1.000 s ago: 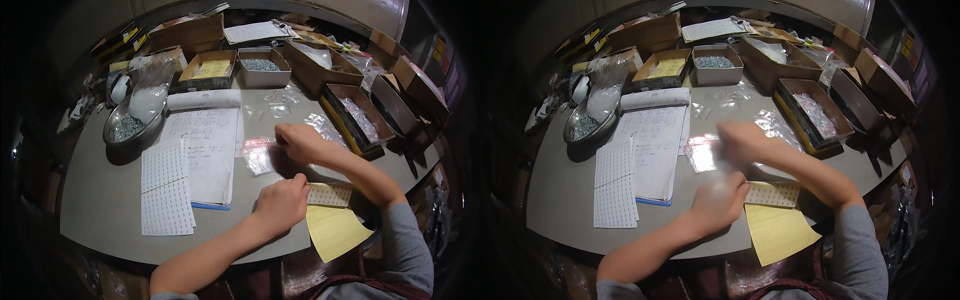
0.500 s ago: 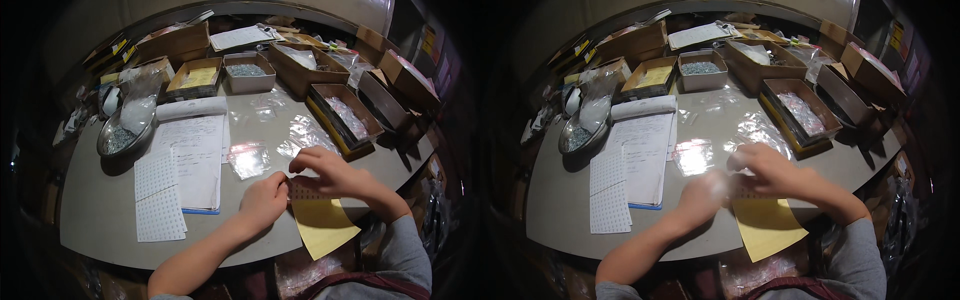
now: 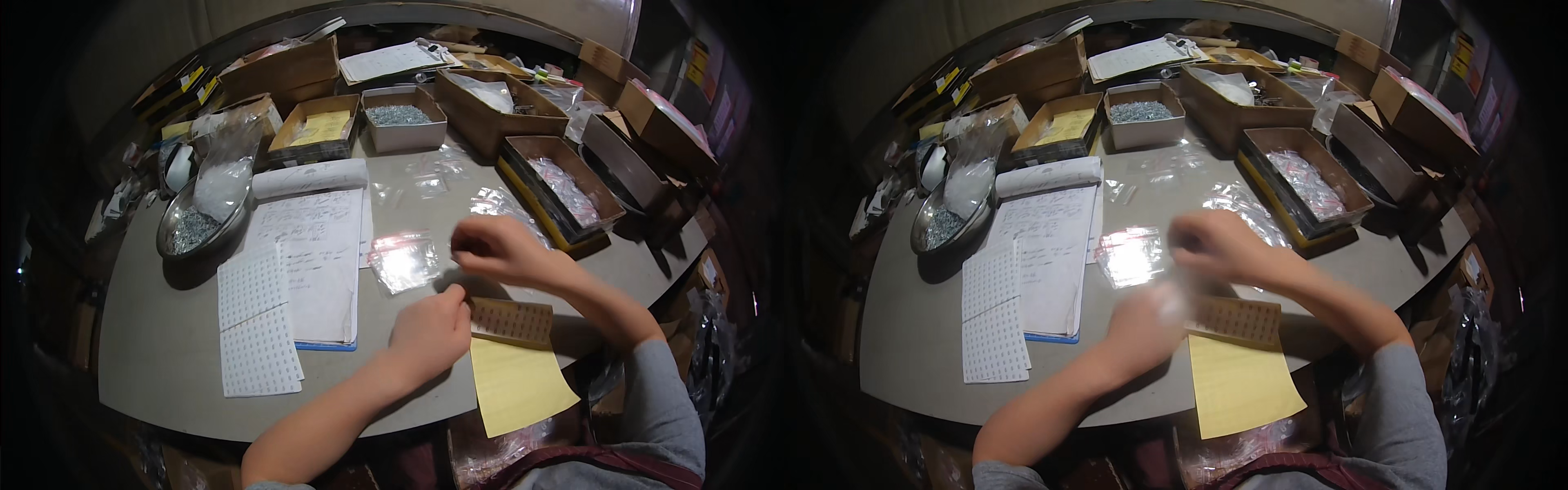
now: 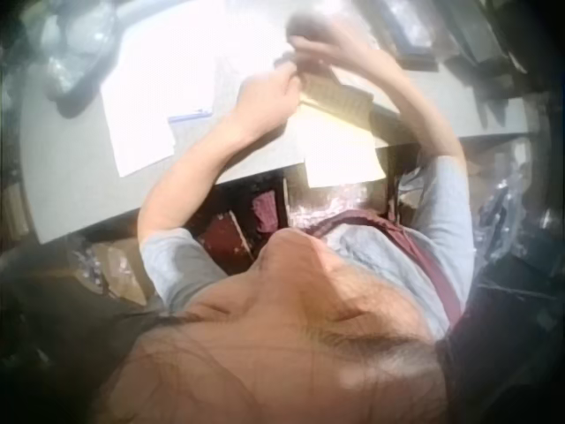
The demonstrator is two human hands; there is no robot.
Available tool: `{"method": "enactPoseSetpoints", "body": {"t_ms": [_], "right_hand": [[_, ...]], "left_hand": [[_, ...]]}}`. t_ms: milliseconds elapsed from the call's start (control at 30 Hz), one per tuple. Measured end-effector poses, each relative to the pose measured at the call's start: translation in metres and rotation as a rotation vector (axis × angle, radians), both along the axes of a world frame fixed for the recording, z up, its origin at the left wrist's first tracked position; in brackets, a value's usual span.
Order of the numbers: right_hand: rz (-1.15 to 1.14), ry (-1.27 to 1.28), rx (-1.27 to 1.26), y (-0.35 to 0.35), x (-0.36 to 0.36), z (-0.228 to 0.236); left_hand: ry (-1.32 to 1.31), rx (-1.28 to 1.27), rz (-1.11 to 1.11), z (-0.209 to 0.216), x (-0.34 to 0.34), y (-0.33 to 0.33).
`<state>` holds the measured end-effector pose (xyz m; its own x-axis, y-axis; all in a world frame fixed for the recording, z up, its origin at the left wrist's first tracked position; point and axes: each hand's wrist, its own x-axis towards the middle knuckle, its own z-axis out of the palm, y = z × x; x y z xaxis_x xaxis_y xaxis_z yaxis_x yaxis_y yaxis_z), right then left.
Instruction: The person repeatedly peels small round stickers from a yellow sheet and affixes them to small clear plastic pouches on a cluttered worktable. The pouches are placed into a cardboard box after labeling.
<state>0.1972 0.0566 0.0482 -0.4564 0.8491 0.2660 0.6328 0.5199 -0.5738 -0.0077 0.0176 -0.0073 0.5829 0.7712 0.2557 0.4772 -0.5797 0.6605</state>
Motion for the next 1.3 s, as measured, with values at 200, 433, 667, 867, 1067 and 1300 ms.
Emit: {"method": "enactPoseSetpoints", "body": {"t_ms": [200,433,667,867,1067,1300], "right_hand": [[-0.026,-0.204,-0.175,0.056,-0.034,-0.012],[-0.133,-0.418,-0.252,0.076,0.001,-0.012],[-0.141,0.126,-0.443,-0.003,0.060,0.008],[-0.031,-0.047,-0.089,-0.093,0.058,0.001],[-0.064,-0.088,-0.016,-0.105,0.051,-0.012],[-0.027,-0.160,-0.076,-0.090,0.031,-0.022]], "left_hand": [[-0.090,0.081,0.005,0.003,-0.003,-0.010],[0.030,0.032,0.000,0.001,0.002,-0.010],[0.040,0.092,0.014,0.002,-0.005,-0.003],[0.021,0.014,0.080,0.021,-0.010,-0.004],[-0.143,0.379,0.073,0.031,-0.003,-0.008],[-0.118,0.231,0.004,0.019,-0.005,-0.016]]}}
